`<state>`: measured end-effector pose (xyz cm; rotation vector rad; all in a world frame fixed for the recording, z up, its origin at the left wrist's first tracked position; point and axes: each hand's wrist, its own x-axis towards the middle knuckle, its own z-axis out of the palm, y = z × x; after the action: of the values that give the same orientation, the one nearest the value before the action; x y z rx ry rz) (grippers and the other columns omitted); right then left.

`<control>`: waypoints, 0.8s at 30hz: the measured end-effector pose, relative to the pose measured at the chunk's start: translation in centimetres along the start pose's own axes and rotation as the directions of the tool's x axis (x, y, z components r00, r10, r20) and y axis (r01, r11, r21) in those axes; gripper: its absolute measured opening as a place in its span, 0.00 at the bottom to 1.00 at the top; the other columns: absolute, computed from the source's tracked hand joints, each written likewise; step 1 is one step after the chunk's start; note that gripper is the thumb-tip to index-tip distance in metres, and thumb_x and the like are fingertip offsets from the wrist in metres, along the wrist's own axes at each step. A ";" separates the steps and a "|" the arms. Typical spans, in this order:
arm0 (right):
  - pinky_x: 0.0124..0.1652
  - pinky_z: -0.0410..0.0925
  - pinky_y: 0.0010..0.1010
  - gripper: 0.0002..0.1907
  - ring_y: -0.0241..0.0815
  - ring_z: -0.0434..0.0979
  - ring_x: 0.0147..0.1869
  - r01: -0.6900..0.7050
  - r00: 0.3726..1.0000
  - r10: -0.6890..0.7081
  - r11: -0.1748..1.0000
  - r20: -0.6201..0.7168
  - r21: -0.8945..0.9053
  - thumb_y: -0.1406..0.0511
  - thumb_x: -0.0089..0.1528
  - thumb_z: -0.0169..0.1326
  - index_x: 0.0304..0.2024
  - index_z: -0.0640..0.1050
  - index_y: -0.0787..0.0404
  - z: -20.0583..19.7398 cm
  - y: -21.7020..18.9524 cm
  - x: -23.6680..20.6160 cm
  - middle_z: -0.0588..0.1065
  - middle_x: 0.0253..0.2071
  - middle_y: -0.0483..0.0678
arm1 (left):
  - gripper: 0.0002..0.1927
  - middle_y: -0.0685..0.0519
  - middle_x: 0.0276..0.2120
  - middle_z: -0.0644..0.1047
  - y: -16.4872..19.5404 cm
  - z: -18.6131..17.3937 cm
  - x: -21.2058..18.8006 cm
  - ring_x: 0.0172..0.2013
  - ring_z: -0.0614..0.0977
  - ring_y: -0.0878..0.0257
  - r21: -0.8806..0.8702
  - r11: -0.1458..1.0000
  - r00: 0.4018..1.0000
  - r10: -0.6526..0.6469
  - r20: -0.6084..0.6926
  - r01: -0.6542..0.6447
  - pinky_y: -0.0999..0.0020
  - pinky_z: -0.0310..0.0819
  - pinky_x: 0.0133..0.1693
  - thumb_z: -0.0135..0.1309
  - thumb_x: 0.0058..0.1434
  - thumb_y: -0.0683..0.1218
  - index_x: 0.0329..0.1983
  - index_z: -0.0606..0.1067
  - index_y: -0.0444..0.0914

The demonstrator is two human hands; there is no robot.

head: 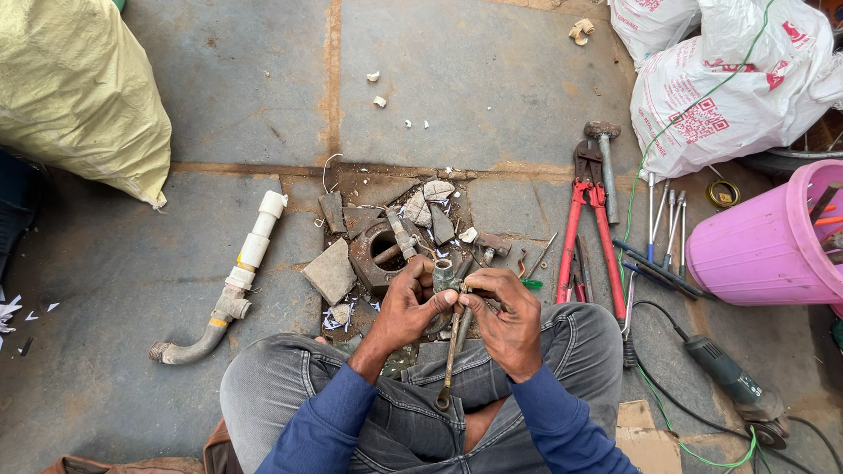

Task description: The person sits on the ground holding a metal pipe fitting and scrapes at it with a small hand tool, working the fitting's surfaces. They then fit a wrench onto the fitting and continue working on it by hand.

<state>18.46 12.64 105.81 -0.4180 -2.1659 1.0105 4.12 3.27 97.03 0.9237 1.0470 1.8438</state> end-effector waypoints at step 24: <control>0.42 0.77 0.29 0.13 0.41 0.84 0.46 0.104 0.994 -0.097 0.980 0.048 -0.170 0.68 0.60 0.64 0.47 0.81 0.60 -0.6 0.9 0.5 0.80 0.45 0.49 | 0.20 0.46 0.42 0.79 0.4 -0.4 0.0 0.40 0.86 0.61 -0.084 0.991 0.993 -0.102 0.063 0.107 0.64 0.82 0.43 0.54 0.69 0.53 0.52 0.67 0.33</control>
<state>18.51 13.86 105.63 -0.3668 -2.2947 0.7855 3.66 2.96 97.22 0.8499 0.9538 1.7516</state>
